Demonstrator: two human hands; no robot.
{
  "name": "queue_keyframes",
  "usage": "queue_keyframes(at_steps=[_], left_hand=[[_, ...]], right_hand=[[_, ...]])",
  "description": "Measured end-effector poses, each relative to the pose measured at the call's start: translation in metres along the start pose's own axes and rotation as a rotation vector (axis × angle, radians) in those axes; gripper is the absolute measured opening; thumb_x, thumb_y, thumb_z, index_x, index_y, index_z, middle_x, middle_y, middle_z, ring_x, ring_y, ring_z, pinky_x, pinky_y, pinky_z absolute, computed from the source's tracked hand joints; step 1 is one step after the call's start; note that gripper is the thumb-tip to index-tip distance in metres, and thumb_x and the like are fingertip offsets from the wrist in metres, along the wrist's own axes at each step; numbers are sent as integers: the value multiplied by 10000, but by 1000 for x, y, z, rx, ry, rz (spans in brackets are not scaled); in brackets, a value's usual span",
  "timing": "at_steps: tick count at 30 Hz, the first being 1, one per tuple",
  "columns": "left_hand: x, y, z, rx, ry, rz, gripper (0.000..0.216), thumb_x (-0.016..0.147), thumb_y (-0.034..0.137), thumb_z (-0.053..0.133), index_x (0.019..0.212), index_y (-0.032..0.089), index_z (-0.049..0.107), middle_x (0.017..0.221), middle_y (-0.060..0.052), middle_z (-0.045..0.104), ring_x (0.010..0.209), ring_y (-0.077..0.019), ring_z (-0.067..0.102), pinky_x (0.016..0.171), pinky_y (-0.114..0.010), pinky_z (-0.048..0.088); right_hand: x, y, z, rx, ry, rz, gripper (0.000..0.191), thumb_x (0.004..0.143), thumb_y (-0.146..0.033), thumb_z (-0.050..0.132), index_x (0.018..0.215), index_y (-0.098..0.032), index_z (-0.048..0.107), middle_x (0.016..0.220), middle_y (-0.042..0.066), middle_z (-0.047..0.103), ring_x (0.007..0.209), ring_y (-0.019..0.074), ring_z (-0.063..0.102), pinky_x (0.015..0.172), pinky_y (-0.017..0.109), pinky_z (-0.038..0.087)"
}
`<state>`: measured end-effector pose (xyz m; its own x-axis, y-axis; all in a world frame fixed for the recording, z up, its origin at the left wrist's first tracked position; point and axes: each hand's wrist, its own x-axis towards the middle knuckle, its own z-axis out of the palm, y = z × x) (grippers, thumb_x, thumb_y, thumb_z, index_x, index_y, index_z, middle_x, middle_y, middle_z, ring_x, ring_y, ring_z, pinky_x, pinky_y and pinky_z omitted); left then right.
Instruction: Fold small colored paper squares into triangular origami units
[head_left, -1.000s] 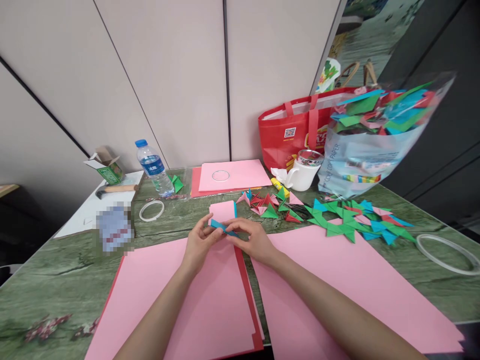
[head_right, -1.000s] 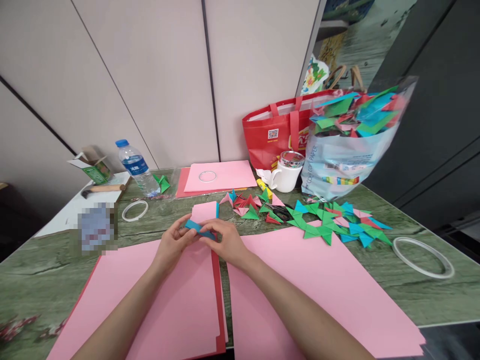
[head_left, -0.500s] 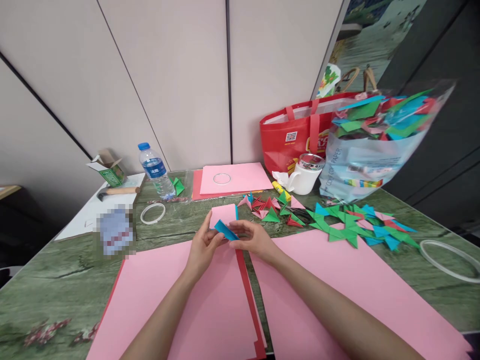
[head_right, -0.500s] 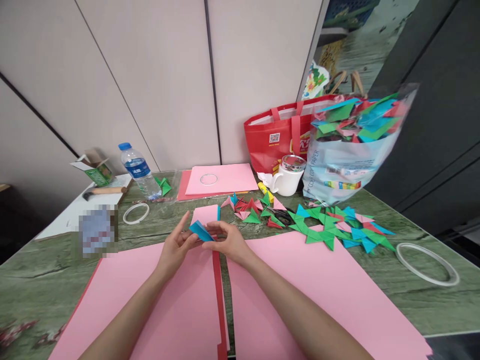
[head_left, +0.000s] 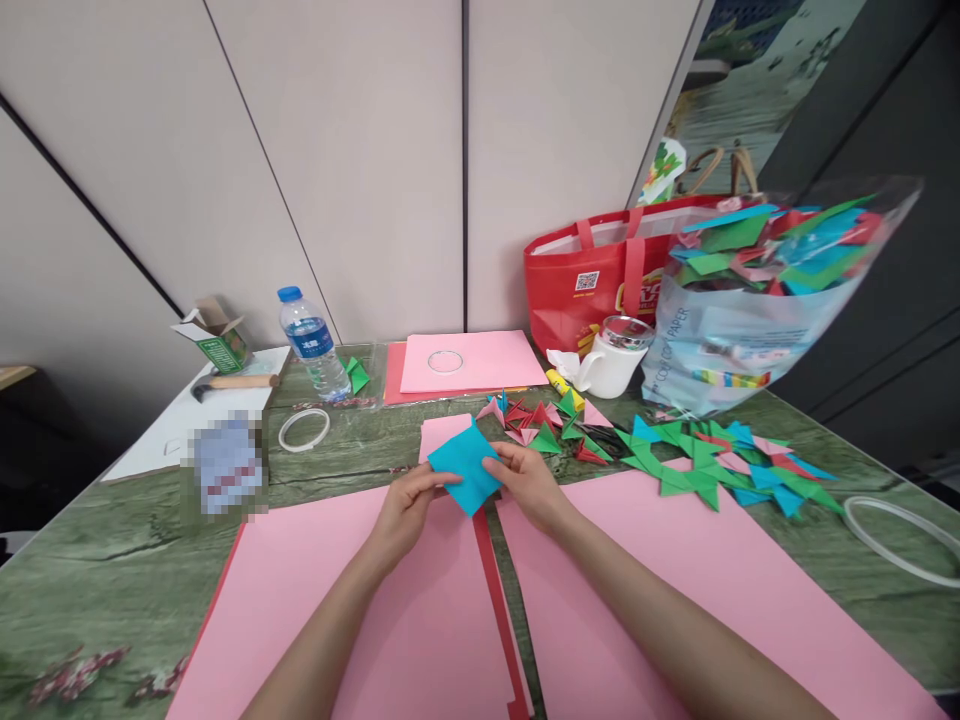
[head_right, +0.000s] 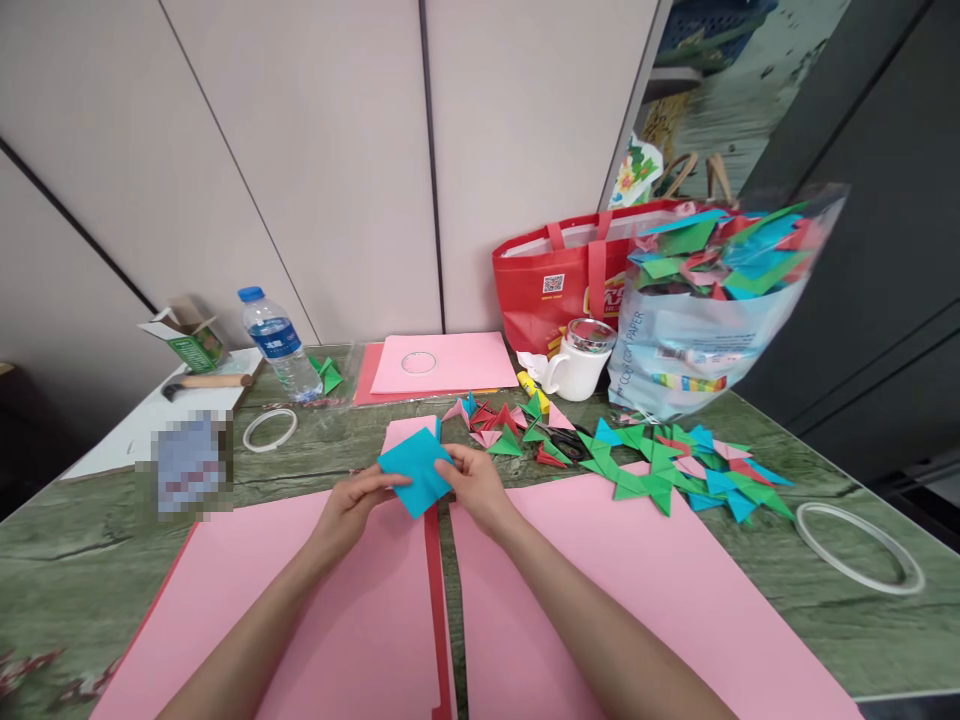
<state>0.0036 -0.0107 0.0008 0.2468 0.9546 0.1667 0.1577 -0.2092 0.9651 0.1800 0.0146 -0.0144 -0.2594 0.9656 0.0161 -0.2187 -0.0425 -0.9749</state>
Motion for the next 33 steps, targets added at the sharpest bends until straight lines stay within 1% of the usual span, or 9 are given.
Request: queue_keyframes(at_steps=[4, 7, 11, 15, 17, 20, 25, 27, 33], left_hand=[[-1, -2, 0, 214, -109, 169, 272, 780, 173, 457, 896, 264, 685, 940, -68, 629, 880, -212, 569, 791, -355, 439], [-1, -2, 1, 262, -102, 159, 207, 749, 211, 539, 880, 262, 691, 924, -73, 631, 855, -216, 574, 762, -341, 443], [1, 0, 1, 208, -20, 88, 113, 676, 251, 634, 749, 231, 718, 801, -68, 652, 751, -208, 591, 697, -314, 457], [0, 3, 3, 116, 155, -30, 87, 623, 258, 673, 678, 196, 700, 716, -44, 664, 676, -186, 600, 630, -284, 477], [-1, 4, 5, 38, 228, -88, 157, 607, 255, 682, 749, 186, 675, 745, -34, 674, 684, -184, 613, 636, -284, 492], [-2, 3, 9, -111, 247, -106, 291, 598, 236, 690, 872, 180, 608, 809, -31, 675, 723, -187, 631, 675, -296, 506], [-2, 6, 11, -255, 231, -118, 724, 567, 187, 718, 1206, 192, 377, 834, -39, 678, 760, -197, 637, 700, -320, 505], [-1, 9, 10, -309, 206, -150, 832, 550, 181, 730, 1269, 194, 310, 847, -42, 685, 791, -205, 635, 724, -326, 496], [-2, 10, 9, -406, 65, -273, 421, 639, 211, 676, 1036, 109, 578, 870, -95, 695, 804, -221, 636, 780, -347, 477]], right_hand=[[1, 1, -2, 30, -4, 7, 327, 632, -403, 642, 851, -161, 618, 709, 23, 657, 621, 166, 592, 598, 296, 476], [0, 1, -2, 36, 5, -2, 287, 641, -390, 640, 813, -161, 614, 686, 14, 647, 593, 147, 577, 570, 270, 462], [-1, -3, 0, 33, -1, 9, 280, 660, -407, 619, 809, -171, 594, 667, 2, 631, 546, 126, 560, 521, 251, 454], [-4, -10, 3, 28, -82, 26, 331, 671, -403, 612, 904, -170, 574, 711, 11, 642, 597, 136, 590, 577, 273, 480], [-7, -11, 6, 22, -128, 17, 362, 648, -354, 646, 951, -176, 559, 783, 18, 647, 683, 151, 607, 648, 295, 485], [-10, -11, 9, -48, -159, -40, 433, 571, -249, 712, 968, -183, 553, 887, 25, 635, 805, 173, 594, 730, 306, 464], [-12, -9, 15, -211, -61, -60, 382, 540, -208, 712, 892, -170, 567, 774, -3, 608, 691, 158, 569, 623, 273, 455], [-13, -10, 16, -216, -43, -59, 361, 547, -212, 702, 879, -166, 567, 769, -2, 607, 696, 159, 567, 627, 273, 452], [-14, -11, 16, -230, -13, -58, 329, 549, -230, 694, 846, -166, 567, 773, 3, 612, 715, 162, 570, 630, 272, 454]])
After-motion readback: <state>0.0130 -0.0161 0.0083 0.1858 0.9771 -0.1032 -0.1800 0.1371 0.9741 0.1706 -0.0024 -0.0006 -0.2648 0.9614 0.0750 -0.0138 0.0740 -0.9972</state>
